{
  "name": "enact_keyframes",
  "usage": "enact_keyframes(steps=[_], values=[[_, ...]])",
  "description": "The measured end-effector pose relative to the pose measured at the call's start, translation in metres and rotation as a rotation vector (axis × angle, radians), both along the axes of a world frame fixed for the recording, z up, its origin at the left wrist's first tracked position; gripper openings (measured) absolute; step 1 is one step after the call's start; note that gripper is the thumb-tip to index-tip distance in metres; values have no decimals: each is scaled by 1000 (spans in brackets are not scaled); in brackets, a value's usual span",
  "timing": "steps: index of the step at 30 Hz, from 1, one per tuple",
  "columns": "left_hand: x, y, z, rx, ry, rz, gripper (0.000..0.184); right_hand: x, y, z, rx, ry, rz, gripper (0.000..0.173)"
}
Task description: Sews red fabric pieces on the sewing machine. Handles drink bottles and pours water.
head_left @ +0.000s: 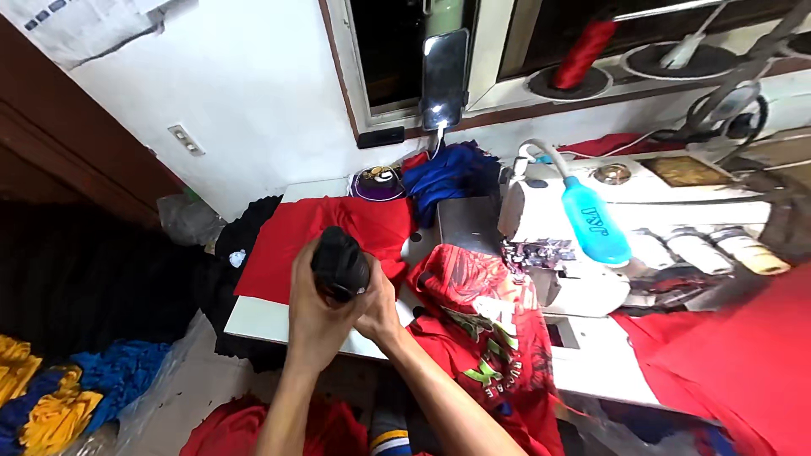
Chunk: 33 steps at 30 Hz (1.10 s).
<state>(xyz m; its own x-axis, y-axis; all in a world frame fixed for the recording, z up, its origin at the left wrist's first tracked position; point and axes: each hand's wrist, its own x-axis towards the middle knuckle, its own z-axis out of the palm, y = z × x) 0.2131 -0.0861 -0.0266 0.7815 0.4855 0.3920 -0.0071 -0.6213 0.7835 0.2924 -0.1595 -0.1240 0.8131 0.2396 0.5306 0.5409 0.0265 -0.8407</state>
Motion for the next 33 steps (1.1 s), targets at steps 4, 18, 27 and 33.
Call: enact_keyframes(steps=[4,18,27,33], values=[[11,50,7,-174,12,-469,107,6,-11,11,-70,130,123,83],[-8,-89,-24,-101,-249,126,96,3,-26,54,-127,302,132,77],[29,26,6,-77,-35,-194,102,10,-8,6,-60,67,33,87],[42,18,12,41,-131,-117,59,9,-4,6,-58,66,1,82]])
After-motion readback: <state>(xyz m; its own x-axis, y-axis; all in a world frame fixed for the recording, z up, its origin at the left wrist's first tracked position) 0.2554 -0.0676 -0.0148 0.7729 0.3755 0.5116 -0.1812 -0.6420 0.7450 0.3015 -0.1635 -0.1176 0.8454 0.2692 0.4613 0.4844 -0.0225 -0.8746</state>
